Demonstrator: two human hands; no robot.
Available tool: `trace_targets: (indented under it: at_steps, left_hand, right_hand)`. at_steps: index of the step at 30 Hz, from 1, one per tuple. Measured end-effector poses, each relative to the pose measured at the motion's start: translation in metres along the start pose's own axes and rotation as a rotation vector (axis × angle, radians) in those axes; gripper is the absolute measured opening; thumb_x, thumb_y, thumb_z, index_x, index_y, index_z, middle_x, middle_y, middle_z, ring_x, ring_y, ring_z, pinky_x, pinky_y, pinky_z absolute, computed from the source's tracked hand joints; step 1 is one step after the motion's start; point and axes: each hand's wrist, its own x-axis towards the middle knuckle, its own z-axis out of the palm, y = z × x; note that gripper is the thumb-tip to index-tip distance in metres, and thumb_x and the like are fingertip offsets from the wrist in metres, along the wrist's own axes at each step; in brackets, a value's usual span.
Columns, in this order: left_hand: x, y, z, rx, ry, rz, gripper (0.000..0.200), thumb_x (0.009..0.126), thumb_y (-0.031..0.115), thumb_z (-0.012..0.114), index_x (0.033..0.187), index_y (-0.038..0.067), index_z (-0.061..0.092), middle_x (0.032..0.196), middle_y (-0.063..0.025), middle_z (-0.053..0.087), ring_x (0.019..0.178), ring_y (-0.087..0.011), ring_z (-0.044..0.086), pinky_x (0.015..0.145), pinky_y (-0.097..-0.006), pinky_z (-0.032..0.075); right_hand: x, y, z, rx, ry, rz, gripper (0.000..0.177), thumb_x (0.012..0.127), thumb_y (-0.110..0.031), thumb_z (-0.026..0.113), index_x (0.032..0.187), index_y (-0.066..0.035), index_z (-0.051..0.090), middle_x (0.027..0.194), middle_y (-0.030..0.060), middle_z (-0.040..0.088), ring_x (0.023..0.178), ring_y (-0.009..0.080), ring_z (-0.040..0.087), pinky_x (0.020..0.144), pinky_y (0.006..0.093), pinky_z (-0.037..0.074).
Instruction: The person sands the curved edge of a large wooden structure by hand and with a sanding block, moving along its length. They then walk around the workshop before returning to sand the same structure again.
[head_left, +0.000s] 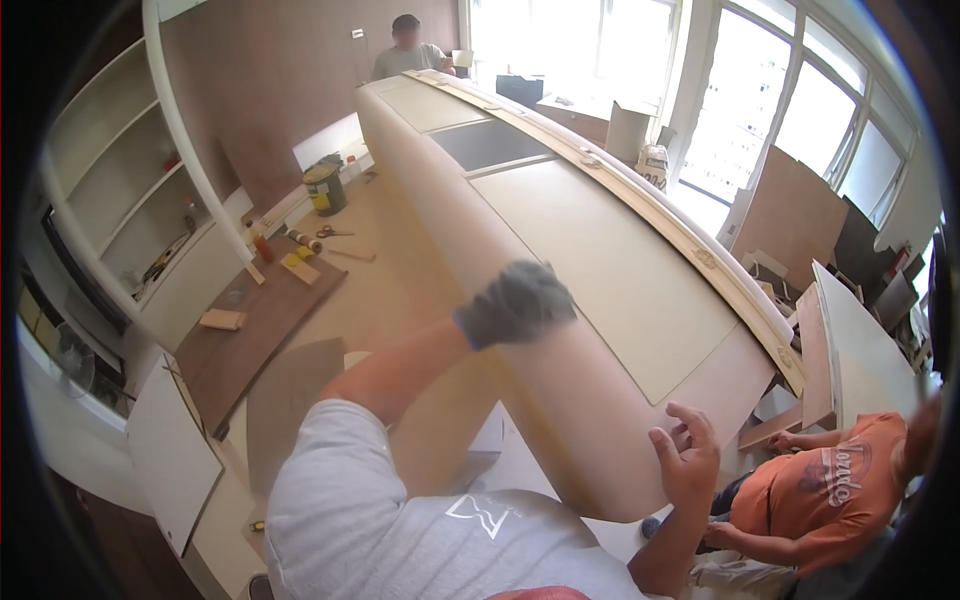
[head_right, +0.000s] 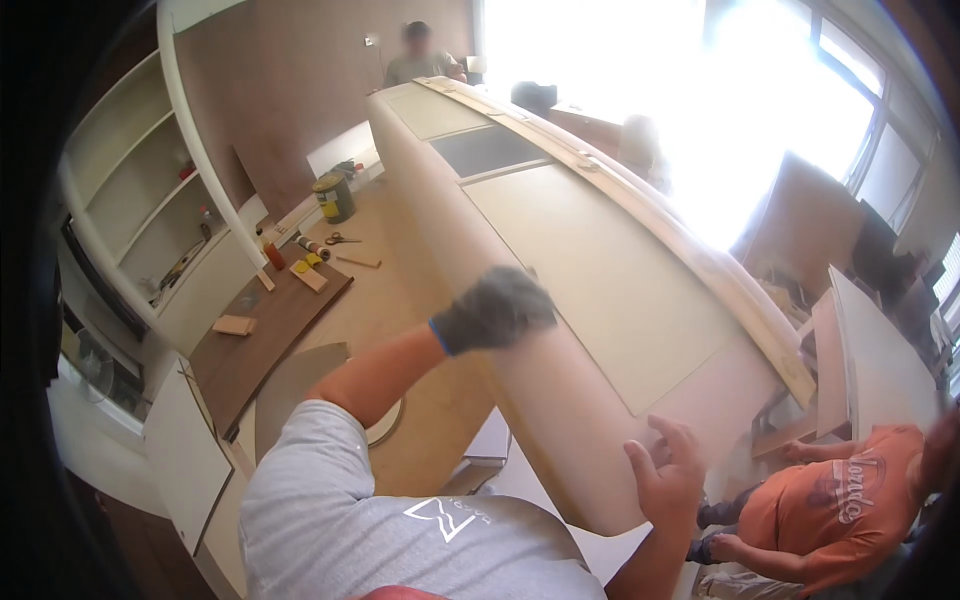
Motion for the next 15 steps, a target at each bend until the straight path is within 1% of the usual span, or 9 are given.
trace_targets:
  at_steps: [1, 4, 6, 7, 10, 12, 13, 14, 15]
  left_hand:
    - [0.001, 0.029, 0.000, -0.041, 0.063, 0.021, 0.012, 0.086, 0.009, 0.072, 0.091, 0.019, 0.078, 0.103, 0.0005, 0.077, 0.099, -0.0247, 0.071, 0.093, -0.0426, 0.057]
    - [-0.001, 0.056, -0.012, -0.032, 0.000, -0.044, 0.013, 0.088, 0.011, 0.072, 0.093, 0.020, 0.079, 0.106, 0.0019, 0.077, 0.102, -0.0245, 0.071, 0.094, -0.0411, 0.057]
    - [-0.003, 0.056, -0.010, -0.019, 0.049, -0.030, 0.015, 0.088, 0.011, 0.071, 0.096, 0.020, 0.080, 0.108, 0.0014, 0.077, 0.104, -0.0243, 0.071, 0.096, -0.0409, 0.057]
    - [-0.004, 0.052, -0.008, -0.012, 0.074, -0.023, 0.017, 0.088, 0.011, 0.071, 0.097, 0.020, 0.081, 0.108, 0.0012, 0.077, 0.105, -0.0241, 0.071, 0.097, -0.0409, 0.056]
    - [-0.012, -0.005, 0.001, 0.204, -0.045, -0.115, 0.018, 0.088, 0.009, 0.069, 0.097, 0.019, 0.081, 0.107, -0.0008, 0.077, 0.104, -0.0261, 0.071, 0.098, -0.0417, 0.056]
    - [-0.028, -0.052, -0.004, 0.134, 0.070, -0.309, 0.017, 0.089, 0.008, 0.067, 0.095, 0.018, 0.079, 0.105, -0.0020, 0.077, 0.102, -0.0272, 0.070, 0.097, -0.0423, 0.056]
    - [-0.028, -0.060, -0.009, 0.097, 0.130, -0.399, 0.017, 0.089, 0.007, 0.066, 0.094, 0.018, 0.079, 0.104, -0.0026, 0.077, 0.101, -0.0278, 0.070, 0.097, -0.0426, 0.056]
    - [-0.026, -0.061, -0.004, 0.147, 0.076, -0.363, 0.017, 0.090, 0.007, 0.065, 0.094, 0.018, 0.078, 0.103, -0.0029, 0.077, 0.101, -0.0279, 0.069, 0.097, -0.0426, 0.056]
    - [-0.023, -0.050, 0.001, 0.196, 0.023, -0.327, 0.018, 0.091, 0.007, 0.064, 0.093, 0.017, 0.078, 0.103, -0.0032, 0.077, 0.101, -0.0279, 0.069, 0.098, -0.0426, 0.056]
  right_hand:
    - [0.000, 0.000, -0.001, -0.005, -0.018, -0.020, 0.042, 0.085, -0.018, 0.087, 0.122, -0.002, 0.074, 0.111, 0.0141, 0.074, 0.091, 0.0289, 0.066, 0.088, 0.0407, 0.054]
    - [0.001, 0.003, -0.003, -0.034, -0.043, -0.102, 0.041, 0.085, -0.019, 0.087, 0.121, -0.003, 0.075, 0.111, 0.0098, 0.072, 0.090, 0.0220, 0.064, 0.082, 0.0347, 0.053]
    - [0.001, 0.004, -0.003, -0.024, -0.057, -0.118, 0.041, 0.086, -0.020, 0.086, 0.121, -0.003, 0.075, 0.111, 0.0110, 0.073, 0.091, 0.0239, 0.065, 0.085, 0.0366, 0.054]
    - [0.001, 0.004, -0.003, -0.019, -0.064, -0.128, 0.041, 0.086, -0.020, 0.086, 0.122, -0.004, 0.075, 0.112, 0.0116, 0.073, 0.092, 0.0249, 0.066, 0.087, 0.0375, 0.055]
    - [0.001, 0.000, -0.003, -0.013, -0.079, -0.120, 0.043, 0.087, -0.026, 0.086, 0.121, -0.003, 0.075, 0.110, 0.0168, 0.075, 0.096, 0.0335, 0.068, 0.090, 0.0453, 0.054]
    - [0.000, 0.000, -0.003, -0.006, -0.078, -0.128, 0.043, 0.087, -0.027, 0.086, 0.121, -0.003, 0.075, 0.109, 0.0169, 0.075, 0.096, 0.0342, 0.068, 0.090, 0.0457, 0.054]
    - [0.001, 0.000, -0.003, -0.004, -0.070, -0.132, 0.043, 0.087, -0.027, 0.086, 0.121, -0.003, 0.075, 0.109, 0.0169, 0.075, 0.096, 0.0346, 0.068, 0.089, 0.0460, 0.054]
    - [0.001, 0.001, -0.003, -0.020, -0.067, -0.134, 0.043, 0.087, -0.025, 0.086, 0.121, -0.003, 0.075, 0.110, 0.0158, 0.074, 0.095, 0.0320, 0.068, 0.089, 0.0435, 0.055]
    - [-0.001, 0.001, -0.004, -0.039, -0.064, -0.134, 0.042, 0.086, -0.023, 0.086, 0.122, -0.002, 0.075, 0.111, 0.0146, 0.074, 0.094, 0.0294, 0.068, 0.088, 0.0410, 0.055]
